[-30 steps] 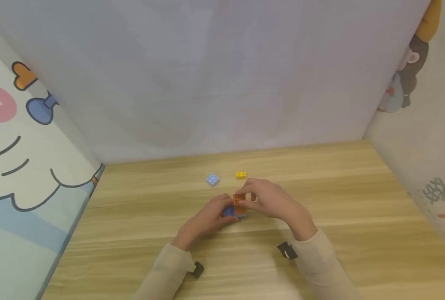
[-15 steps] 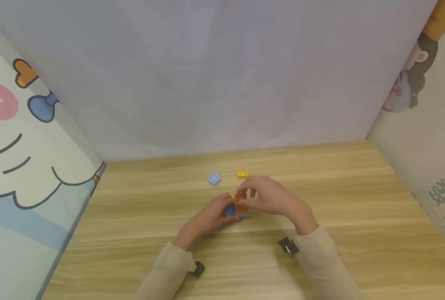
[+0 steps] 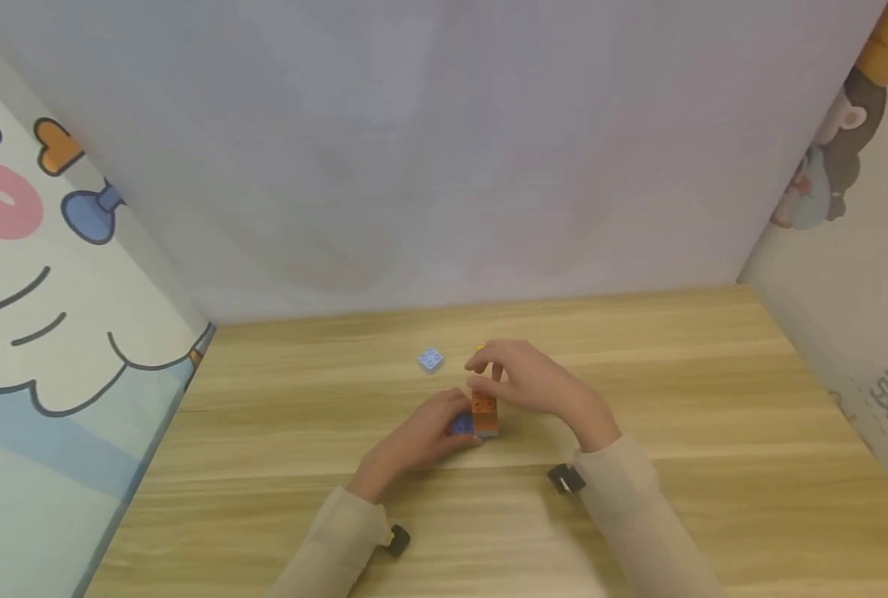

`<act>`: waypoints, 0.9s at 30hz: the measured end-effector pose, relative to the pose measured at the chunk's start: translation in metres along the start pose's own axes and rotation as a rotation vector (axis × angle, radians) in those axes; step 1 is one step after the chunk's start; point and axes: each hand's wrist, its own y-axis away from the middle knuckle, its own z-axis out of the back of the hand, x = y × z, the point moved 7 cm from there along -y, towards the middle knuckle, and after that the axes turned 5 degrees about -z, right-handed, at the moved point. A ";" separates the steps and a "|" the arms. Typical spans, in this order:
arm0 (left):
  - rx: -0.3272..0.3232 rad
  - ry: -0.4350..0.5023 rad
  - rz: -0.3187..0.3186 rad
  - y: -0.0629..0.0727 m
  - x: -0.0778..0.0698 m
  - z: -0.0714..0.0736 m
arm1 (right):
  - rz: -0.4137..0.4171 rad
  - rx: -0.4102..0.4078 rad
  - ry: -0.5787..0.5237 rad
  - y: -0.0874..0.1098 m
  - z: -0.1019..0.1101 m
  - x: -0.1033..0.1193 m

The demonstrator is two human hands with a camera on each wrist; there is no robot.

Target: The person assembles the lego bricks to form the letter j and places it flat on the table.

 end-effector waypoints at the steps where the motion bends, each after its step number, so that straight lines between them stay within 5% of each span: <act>1: -0.003 -0.003 -0.005 0.000 0.000 0.000 | 0.006 -0.005 0.001 -0.003 0.000 -0.001; 27: 0.001 -0.030 0.008 0.003 -0.003 0.003 | 0.104 0.026 0.069 -0.081 -0.029 -0.024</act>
